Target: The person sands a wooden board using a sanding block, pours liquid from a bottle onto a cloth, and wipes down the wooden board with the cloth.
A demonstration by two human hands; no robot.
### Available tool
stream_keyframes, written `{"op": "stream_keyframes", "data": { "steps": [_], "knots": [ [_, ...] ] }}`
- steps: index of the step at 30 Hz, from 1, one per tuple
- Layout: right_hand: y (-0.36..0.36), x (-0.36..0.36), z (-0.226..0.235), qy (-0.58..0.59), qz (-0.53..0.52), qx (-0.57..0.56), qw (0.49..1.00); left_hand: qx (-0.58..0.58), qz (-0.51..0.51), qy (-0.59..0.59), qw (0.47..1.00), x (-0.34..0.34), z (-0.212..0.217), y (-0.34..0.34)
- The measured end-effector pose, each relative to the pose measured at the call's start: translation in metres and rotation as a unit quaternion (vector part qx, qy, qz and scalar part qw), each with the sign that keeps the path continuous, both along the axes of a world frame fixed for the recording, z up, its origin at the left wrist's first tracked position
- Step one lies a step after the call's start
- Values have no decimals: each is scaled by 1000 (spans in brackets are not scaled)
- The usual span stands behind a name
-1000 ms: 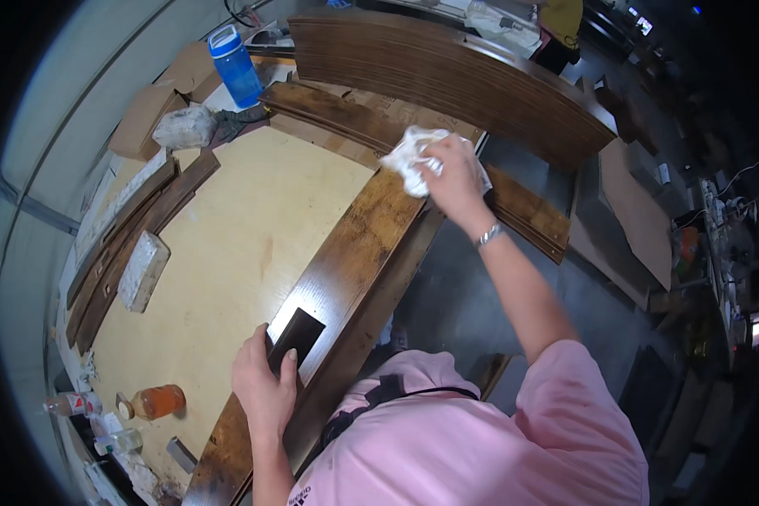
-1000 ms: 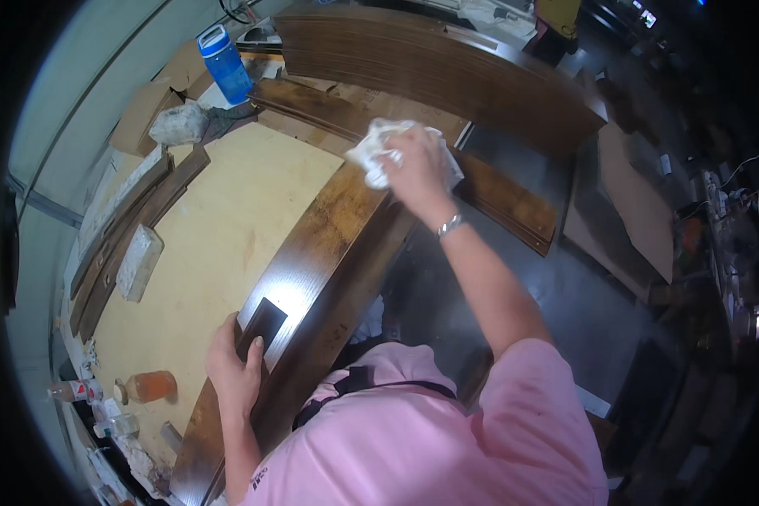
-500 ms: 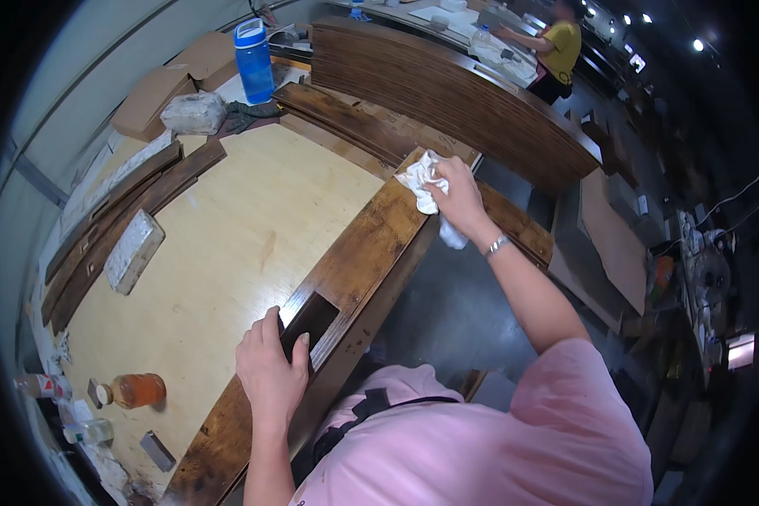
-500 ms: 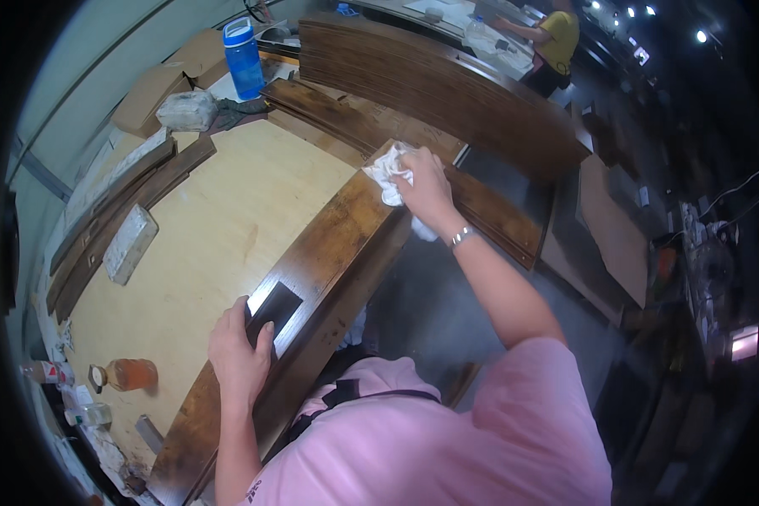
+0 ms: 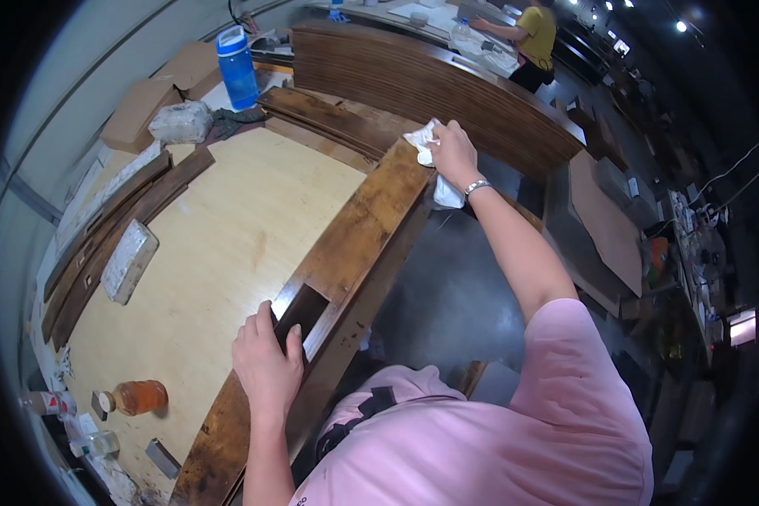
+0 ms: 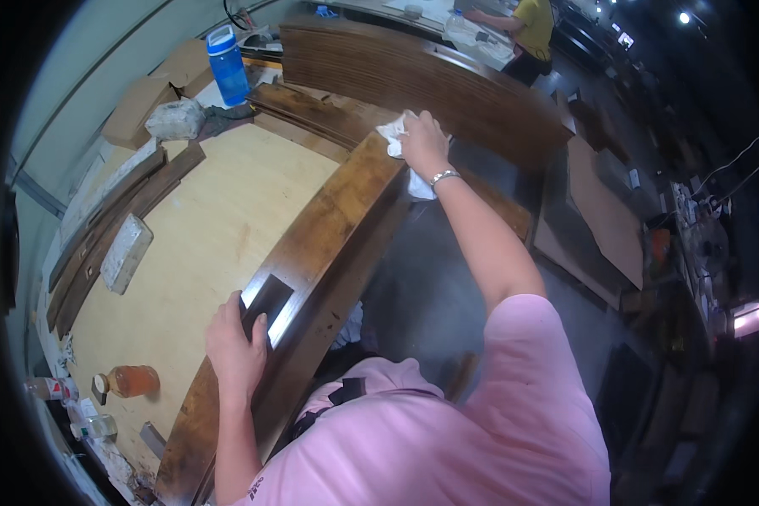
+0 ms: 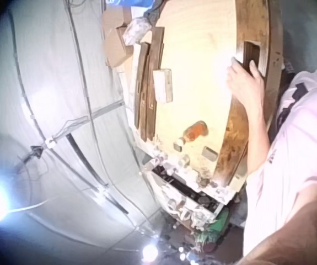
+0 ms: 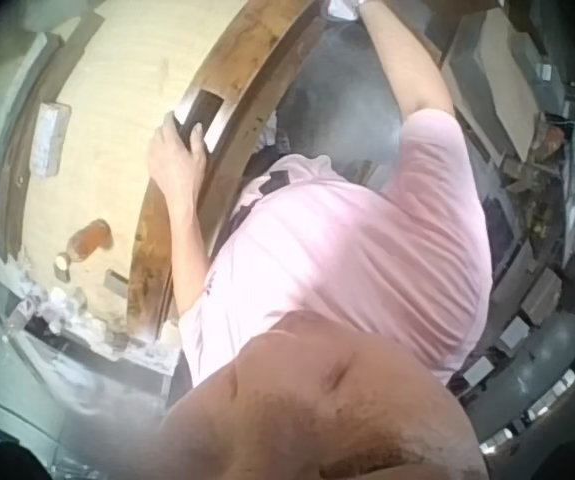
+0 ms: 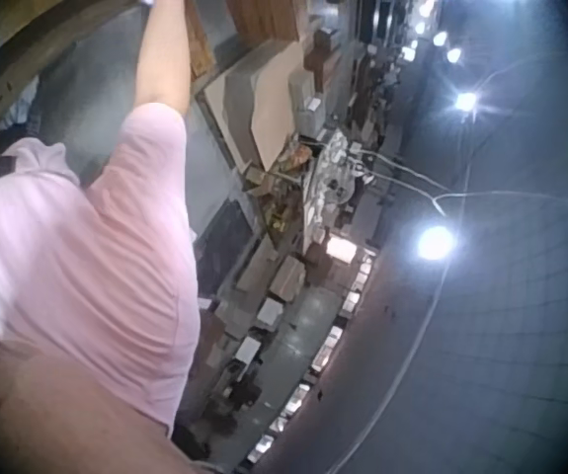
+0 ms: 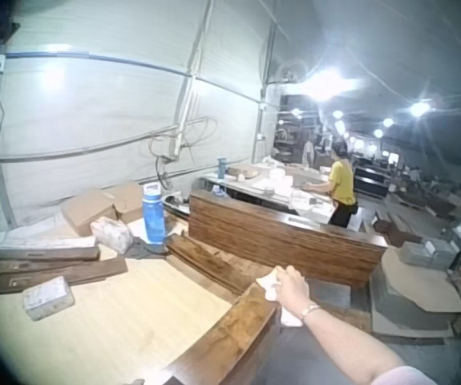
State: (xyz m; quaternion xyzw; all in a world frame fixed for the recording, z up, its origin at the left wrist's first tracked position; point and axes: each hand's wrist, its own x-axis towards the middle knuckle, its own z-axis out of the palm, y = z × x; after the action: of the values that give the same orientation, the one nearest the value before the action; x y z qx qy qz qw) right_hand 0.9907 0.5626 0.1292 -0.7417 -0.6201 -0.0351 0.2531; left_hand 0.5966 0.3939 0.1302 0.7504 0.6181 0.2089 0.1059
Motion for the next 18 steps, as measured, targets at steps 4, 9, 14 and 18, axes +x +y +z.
{"op": "stream_keyframes", "data": {
  "steps": [4,9,14,18],
  "knots": [
    [-22,-20,-9,99,46,5,994,-19,2,-9,1000,-2,-2,1],
    [-54,-59,-6,142,90,-50,985,-15,-8,-22,1000,1,0,1],
    [-12,-23,-14,24,-16,15,999,2,-22,-20,1000,0,2,0],
    [-42,-35,-23,84,60,24,994,-28,-5,-6,1000,-3,0,-4]
  ]
}}
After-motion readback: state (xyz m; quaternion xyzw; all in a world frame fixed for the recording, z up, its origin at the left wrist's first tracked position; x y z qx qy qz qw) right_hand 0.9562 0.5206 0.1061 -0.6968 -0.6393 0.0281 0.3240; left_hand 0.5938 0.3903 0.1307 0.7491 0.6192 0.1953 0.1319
